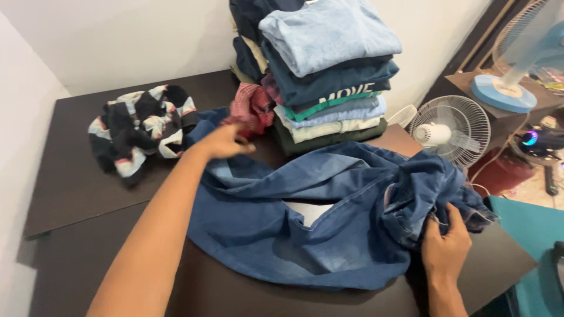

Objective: The person folds a light blue patterned t-shirt and a pair of blue jeans on a dark table, smoothing and aligning each item before stacking them with other folded clothes. The person then picks up a patterned cloth and begins to unfold it.

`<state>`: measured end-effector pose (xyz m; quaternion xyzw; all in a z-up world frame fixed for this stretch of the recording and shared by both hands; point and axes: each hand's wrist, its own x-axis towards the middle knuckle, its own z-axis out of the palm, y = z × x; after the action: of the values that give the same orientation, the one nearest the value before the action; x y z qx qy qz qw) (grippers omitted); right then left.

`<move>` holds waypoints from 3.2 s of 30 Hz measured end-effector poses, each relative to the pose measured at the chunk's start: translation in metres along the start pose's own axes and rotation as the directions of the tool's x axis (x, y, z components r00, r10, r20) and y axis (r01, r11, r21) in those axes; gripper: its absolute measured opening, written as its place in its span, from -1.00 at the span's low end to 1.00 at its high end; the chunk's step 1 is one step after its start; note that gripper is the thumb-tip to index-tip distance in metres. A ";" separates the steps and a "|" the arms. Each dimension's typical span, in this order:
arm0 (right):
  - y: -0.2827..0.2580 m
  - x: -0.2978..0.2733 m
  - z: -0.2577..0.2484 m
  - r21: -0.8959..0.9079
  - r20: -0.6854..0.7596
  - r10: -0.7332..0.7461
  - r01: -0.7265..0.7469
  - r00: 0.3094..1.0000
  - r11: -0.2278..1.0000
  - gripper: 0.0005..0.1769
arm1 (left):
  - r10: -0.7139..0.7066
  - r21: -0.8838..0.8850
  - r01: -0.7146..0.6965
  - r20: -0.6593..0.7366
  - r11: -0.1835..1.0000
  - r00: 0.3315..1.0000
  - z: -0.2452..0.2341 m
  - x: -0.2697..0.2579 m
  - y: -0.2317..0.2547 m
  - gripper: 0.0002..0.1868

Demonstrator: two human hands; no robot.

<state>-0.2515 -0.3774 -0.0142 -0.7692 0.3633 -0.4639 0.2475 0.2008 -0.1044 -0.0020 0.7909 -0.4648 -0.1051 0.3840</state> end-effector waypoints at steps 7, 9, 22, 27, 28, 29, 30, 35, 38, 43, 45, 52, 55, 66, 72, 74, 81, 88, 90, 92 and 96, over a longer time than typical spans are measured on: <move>0.001 0.002 0.000 -0.008 -0.007 -0.013 0.013 1.000 1.000 -0.58 | 0.072 0.033 -0.065 -0.618 0.997 0.783 0.004 -0.022 -0.010 -0.34; -0.001 0.001 0.001 -0.029 -0.003 -0.003 0.003 1.000 1.000 -0.58 | 0.213 0.214 -0.105 -0.580 0.971 0.786 0.017 -0.056 0.012 -0.42; 0.017 0.009 0.018 0.027 0.087 -0.065 0.063 0.994 0.998 -0.56 | 0.169 0.362 -0.037 -0.342 0.931 0.924 0.115 -0.220 0.192 -0.76; -0.029 0.028 0.049 0.096 0.519 -0.162 0.131 0.839 0.987 -0.49 | 0.174 0.276 -0.148 -0.073 0.950 0.982 0.175 -0.270 0.291 -0.72; -0.048 0.029 0.057 0.140 0.583 -0.272 0.235 0.766 0.962 -0.46 | 0.143 0.222 -0.137 -0.010 0.965 0.990 0.179 -0.277 0.309 -0.66; -0.069 0.027 0.065 0.192 0.635 -0.374 0.332 0.675 0.924 -0.43 | 0.148 0.134 -0.158 0.081 0.978 0.986 0.174 -0.280 0.320 -0.55; -0.090 0.023 0.071 0.376 0.708 -0.409 0.183 0.576 0.908 -0.41 | 0.157 0.043 -0.166 0.169 0.985 0.973 0.167 -0.280 0.330 -0.45; -0.150 0.009 0.053 0.595 0.644 -0.547 0.099 0.535 0.797 -0.18 | -0.143 -0.221 0.140 0.001 0.965 0.990 0.102 -0.268 0.339 -0.69; -0.142 0.005 0.015 0.257 0.704 -0.404 0.322 0.584 0.911 -0.14 | 0.044 0.180 0.046 -0.464 0.983 0.885 0.048 -0.245 0.296 -0.66; -0.111 -0.026 -0.058 -0.372 0.896 0.173 0.481 0.408 0.794 0.33 | 0.280 0.456 -0.046 -0.461 0.889 0.842 0.003 -0.194 0.203 0.10; -0.109 -0.059 -0.073 -0.259 0.931 0.064 0.528 0.359 0.808 0.34 | 0.304 0.515 -0.055 -0.414 0.856 0.858 0.009 -0.168 0.176 0.16; -0.122 -0.072 -0.079 -0.217 0.920 0.038 0.425 0.391 0.879 -0.17 | -0.143 0.360 0.238 -0.271 0.902 0.952 0.027 -0.153 0.162 -0.35; -0.122 -0.017 -0.084 -0.265 0.883 -0.009 0.513 0.470 0.817 -0.32 | -0.459 0.174 0.465 -0.076 0.868 0.885 0.001 -0.172 0.186 -0.57; -0.194 0.042 0.013 -0.172 0.373 -0.683 0.770 0.628 0.614 -0.48 | -0.244 -0.247 0.150 -0.415 0.957 0.876 -0.015 -0.263 0.209 -0.41; -0.141 -0.026 -0.007 -0.276 0.811 -0.058 0.469 0.582 0.839 0.10 | -0.047 0.325 0.296 -0.597 0.898 0.801 0.030 -0.282 0.161 -0.12; -0.115 -0.033 -0.012 -0.400 0.848 0.137 0.447 0.513 0.800 0.28 | -0.056 0.337 0.310 -0.592 0.889 0.804 0.043 -0.284 0.151 -0.01; -0.010 0.017 -0.006 -0.249 0.935 0.060 0.530 0.348 0.811 0.32 | -0.116 0.302 0.422 -0.681 0.855 0.723 0.008 -0.324 0.101 -0.27; -0.010 0.063 -0.017 -0.329 0.926 0.215 0.386 0.310 0.862 -0.20 | -0.601 0.234 0.782 -0.526 0.578 0.601 -0.069 -0.368 0.084 -0.06; -0.018 0.070 -0.020 -0.288 0.911 0.139 0.359 0.387 0.888 -0.32 | -0.652 0.332 0.843 -0.535 0.423 0.537 -0.074 -0.371 0.099 -0.04; -0.025 0.065 -0.015 -0.273 0.880 0.073 0.375 0.469 0.886 -0.32 | -0.540 0.455 0.834 -0.637 0.312 0.549 -0.058 -0.366 0.118 -0.06; -0.028 0.047 -0.011 -0.289 0.747 -0.179 0.555 0.640 0.780 -0.28 | 0.047 0.603 0.383 -0.574 0.700 0.818 -0.021 -0.349 0.159 -0.35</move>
<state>-0.2375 -0.3976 0.0355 -0.9788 0.1805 -0.0797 0.0541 -0.0833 0.1477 0.0579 0.9118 -0.2609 0.2722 0.1625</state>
